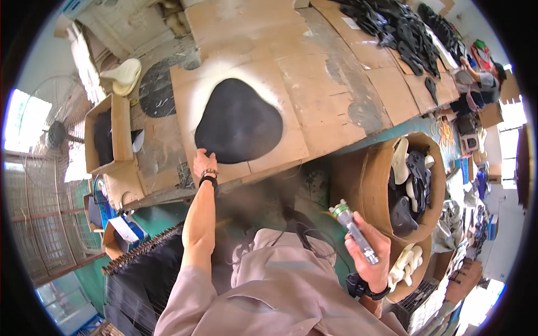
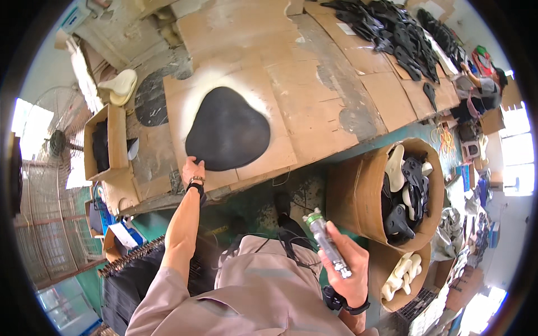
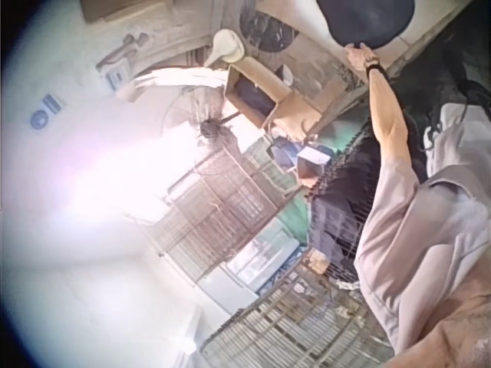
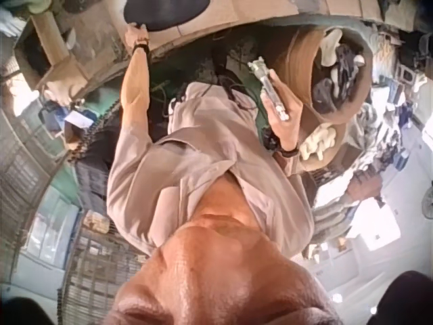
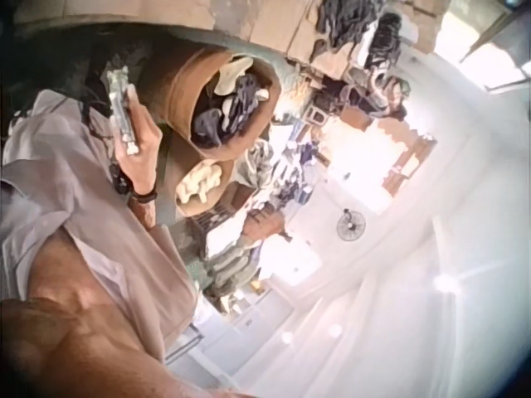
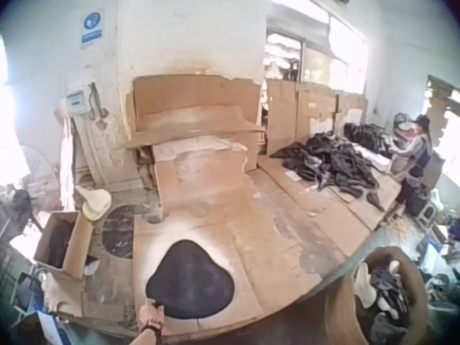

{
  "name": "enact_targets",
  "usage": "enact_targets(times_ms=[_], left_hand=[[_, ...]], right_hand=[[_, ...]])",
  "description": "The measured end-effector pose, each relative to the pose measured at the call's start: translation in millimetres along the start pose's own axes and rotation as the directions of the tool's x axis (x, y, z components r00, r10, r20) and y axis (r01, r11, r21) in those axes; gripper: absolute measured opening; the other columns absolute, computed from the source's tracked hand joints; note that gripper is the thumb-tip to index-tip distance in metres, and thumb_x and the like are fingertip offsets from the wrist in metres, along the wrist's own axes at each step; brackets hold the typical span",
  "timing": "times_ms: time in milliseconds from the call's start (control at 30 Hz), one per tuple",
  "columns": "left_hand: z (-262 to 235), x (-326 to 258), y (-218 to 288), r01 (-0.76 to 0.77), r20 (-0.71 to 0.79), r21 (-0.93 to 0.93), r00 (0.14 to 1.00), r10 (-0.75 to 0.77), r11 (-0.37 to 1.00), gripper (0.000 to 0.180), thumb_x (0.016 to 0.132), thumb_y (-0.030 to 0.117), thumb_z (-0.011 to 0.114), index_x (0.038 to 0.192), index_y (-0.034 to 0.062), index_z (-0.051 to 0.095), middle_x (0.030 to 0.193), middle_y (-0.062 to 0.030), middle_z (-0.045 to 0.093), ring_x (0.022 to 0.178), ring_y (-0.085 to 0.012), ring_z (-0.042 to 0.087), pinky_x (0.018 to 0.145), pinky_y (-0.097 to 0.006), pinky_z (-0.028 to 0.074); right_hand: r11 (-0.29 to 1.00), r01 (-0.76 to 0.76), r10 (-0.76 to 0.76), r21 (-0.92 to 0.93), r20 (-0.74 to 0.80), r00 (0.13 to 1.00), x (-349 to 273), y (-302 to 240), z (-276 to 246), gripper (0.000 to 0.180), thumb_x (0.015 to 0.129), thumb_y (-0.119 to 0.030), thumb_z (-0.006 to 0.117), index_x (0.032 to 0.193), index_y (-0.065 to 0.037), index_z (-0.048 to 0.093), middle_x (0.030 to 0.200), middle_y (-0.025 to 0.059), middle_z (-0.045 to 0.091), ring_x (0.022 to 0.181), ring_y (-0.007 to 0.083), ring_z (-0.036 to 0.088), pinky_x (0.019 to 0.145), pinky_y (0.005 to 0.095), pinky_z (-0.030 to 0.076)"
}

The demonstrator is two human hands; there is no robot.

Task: The person repeatedly picks up black plastic parts from a cardboard surface, sprays them with a handheld spray gun, and places them onto a wire rack. The person continues this cycle of picking, spraying, and placing parts throughout the video.

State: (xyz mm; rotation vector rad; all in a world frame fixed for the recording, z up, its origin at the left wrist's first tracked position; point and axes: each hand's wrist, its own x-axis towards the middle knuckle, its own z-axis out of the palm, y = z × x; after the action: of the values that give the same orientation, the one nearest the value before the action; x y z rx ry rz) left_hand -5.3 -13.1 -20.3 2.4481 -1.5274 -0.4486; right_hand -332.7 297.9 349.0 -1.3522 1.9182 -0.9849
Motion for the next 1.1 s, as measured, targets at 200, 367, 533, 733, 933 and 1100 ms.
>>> enact_targets(times_ms=[200,367,533,733,933,1100], left_hand=[[11,40,-16,-0.414,-0.033,-0.088,0.910,0.412,0.906,0.019,0.081,0.015,0.068,0.098,0.0088,0.075,0.098,-0.0110,0.075,0.086,-0.0252,0.071,0.084,-0.036,0.055],[37,79,-19,0.632,0.641,-0.767,0.751,-0.160,-0.112,0.009,0.084,0.000,0.069,0.093,-0.0006,0.065,0.089,-0.0110,0.067,0.085,-0.0201,0.062,0.068,-0.035,0.054],[20,104,22,0.633,0.603,-0.736,0.774,0.194,-0.240,0.005,0.086,0.006,0.065,0.081,0.0043,0.062,0.083,-0.0095,0.064,0.080,-0.0203,0.062,0.071,-0.035,0.052],[-121,64,95,-0.073,-0.091,-0.993,0.973,0.214,-0.089,0.023,0.084,0.011,0.064,0.098,-0.0059,0.067,0.103,-0.0166,0.072,0.096,-0.0272,0.069,0.091,-0.037,0.056],[-266,-60,81,0.025,-0.082,-0.734,0.989,0.124,-0.679,0.018,0.079,0.018,0.059,0.084,0.0026,0.067,0.093,-0.0140,0.070,0.094,-0.0302,0.066,0.093,-0.044,0.053],[-341,-169,28,-0.171,-0.280,-0.602,0.960,0.005,-0.780,0.029,0.077,0.015,0.053,0.099,-0.0010,0.065,0.102,-0.0137,0.070,0.098,-0.0291,0.066,0.090,-0.041,0.051]], right_hand=[[0.996,-0.004,0.001,0.091,0.027,1.000,-3,19,1,0.054,0.082,0.001,0.069,0.135,-0.002,0.059,0.105,0.0160,0.071,0.086,0.0279,0.069,0.079,0.0352,0.053],[0.998,-0.013,0.005,0.059,0.149,0.989,-8,40,-13,0.082,0.065,0.002,0.062,0.146,-0.005,0.048,0.100,0.0166,0.064,0.084,0.0402,0.062,0.075,0.0443,0.050],[0.999,0.011,-0.017,0.041,0.147,0.989,2,53,-11,0.089,0.062,-0.003,0.063,0.148,-0.007,0.045,0.096,0.0169,0.062,0.083,0.0410,0.060,0.073,0.0452,0.049],[0.991,0.095,-0.112,0.097,0.187,0.976,10,67,-11,0.088,0.061,-0.001,0.064,0.147,-0.009,0.047,0.105,0.0167,0.065,0.088,0.0402,0.062,0.078,0.0444,0.051],[0.973,0.189,-0.217,0.131,0.247,0.944,49,66,8,0.058,0.076,0.003,0.071,0.132,-0.003,0.062,0.103,0.0192,0.071,0.087,0.0338,0.071,0.081,0.0368,0.055],[0.984,0.101,-0.164,0.146,0.532,0.830,77,68,34,0.046,0.083,-0.001,0.066,0.128,0.008,0.061,0.079,0.0012,0.057,0.068,0.0077,0.045,0.061,0.0235,0.042]])
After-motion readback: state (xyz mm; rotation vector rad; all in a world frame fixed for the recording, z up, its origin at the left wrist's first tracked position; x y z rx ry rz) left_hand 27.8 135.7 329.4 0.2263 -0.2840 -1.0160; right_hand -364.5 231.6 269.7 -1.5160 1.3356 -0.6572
